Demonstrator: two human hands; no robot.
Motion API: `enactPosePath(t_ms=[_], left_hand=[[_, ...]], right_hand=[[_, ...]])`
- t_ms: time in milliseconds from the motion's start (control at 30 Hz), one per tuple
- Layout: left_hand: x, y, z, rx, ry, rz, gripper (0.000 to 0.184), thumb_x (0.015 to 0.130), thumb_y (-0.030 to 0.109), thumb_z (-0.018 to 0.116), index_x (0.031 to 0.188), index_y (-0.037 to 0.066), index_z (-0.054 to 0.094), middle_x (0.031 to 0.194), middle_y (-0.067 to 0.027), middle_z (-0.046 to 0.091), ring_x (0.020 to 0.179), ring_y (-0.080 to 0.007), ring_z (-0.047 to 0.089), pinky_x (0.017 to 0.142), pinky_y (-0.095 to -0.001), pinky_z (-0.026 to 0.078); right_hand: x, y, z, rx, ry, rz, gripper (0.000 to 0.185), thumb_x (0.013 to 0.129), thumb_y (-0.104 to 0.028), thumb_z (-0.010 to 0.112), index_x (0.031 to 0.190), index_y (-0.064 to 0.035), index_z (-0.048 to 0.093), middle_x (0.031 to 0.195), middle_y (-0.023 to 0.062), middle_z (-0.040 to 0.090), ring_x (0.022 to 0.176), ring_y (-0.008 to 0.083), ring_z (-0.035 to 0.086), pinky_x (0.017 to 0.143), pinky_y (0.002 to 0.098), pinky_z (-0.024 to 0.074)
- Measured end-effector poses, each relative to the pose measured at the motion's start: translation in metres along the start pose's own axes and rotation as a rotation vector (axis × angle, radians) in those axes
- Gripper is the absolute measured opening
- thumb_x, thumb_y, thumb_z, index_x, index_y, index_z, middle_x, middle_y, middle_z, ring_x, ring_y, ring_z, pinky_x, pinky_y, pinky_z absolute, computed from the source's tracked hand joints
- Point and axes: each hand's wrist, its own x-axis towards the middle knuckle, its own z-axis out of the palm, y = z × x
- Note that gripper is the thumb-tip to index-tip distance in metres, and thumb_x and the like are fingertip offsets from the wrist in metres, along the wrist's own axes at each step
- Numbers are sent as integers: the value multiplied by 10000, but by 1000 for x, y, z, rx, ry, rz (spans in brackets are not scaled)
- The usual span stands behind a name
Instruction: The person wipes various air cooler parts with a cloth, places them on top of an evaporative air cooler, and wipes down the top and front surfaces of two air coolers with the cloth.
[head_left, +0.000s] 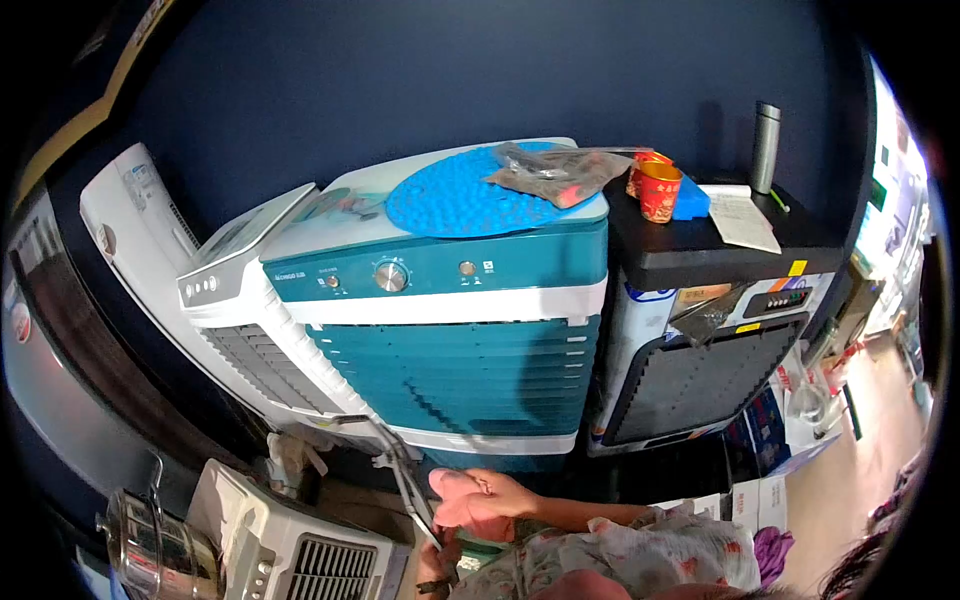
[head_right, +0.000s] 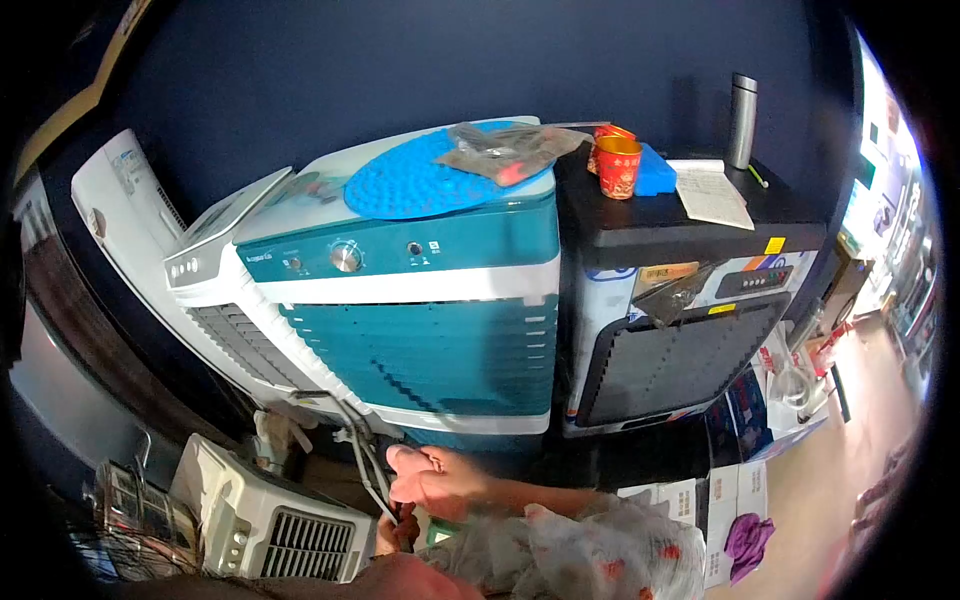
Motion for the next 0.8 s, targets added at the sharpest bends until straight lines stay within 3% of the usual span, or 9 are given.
enactPosePath(t_ms=[67,100,300,400,433,500,600,667,800], left_hand=[[3,-4,-16,46,25,162,294,881,415,511,902,122,531,972,-17,566,341,-49,324,342,-184,279],[1,1,23,-137,110,137,195,903,324,510,916,162,618,695,23,562,387,-47,374,353,-181,314],[12,3,-24,-60,103,41,262,841,337,595,968,109,569,684,29,554,444,-53,441,396,-175,377],[4,0,-6,-27,95,65,240,826,288,608,982,110,575,664,40,544,534,-51,469,474,-181,411],[2,-1,5,-151,339,84,171,841,276,554,804,109,555,583,0,447,467,-121,403,437,-239,329],[0,-5,-31,71,257,167,199,841,265,556,934,90,550,607,4,440,500,-120,408,457,-252,339],[16,-8,-91,-168,-187,185,370,848,230,535,1189,90,499,755,38,518,618,-85,470,539,-218,376],[2,5,-17,26,-38,248,350,839,261,590,1154,118,536,803,58,543,615,-30,477,526,-166,374],[0,15,-15,82,191,187,307,895,276,538,1162,130,501,836,31,564,524,-14,391,434,-154,295]], right_hand=[[-2,-7,-3,-241,23,-5,496,806,-158,608,1251,-22,434,1097,91,513,949,165,510,833,276,397],[1,8,-9,-430,33,-85,522,800,-165,618,1270,-43,428,1096,100,512,948,175,514,830,280,399],[4,27,5,-848,-72,-143,622,742,-293,686,1284,-138,422,1042,106,483,906,200,511,779,310,427],[3,21,9,-173,-159,45,720,730,-366,699,1315,-84,387,1260,150,414,1124,253,441,926,363,382],[0,33,3,-351,-70,79,747,735,-358,704,1324,-53,361,1280,146,414,1134,242,440,938,351,375],[-4,62,-12,-540,-43,90,765,739,-330,711,1330,-24,334,1293,136,420,1138,231,445,943,337,373],[4,102,-30,-562,-255,-7,741,734,-266,716,1323,-32,331,1272,121,441,1117,229,464,924,330,389],[9,96,-20,-224,-156,495,603,761,-189,673,1272,-41,388,1232,107,473,1110,221,473,885,332,422],[-1,54,-7,-440,-369,354,450,815,-110,586,1227,-30,426,1163,93,514,1051,192,514,826,307,457]])
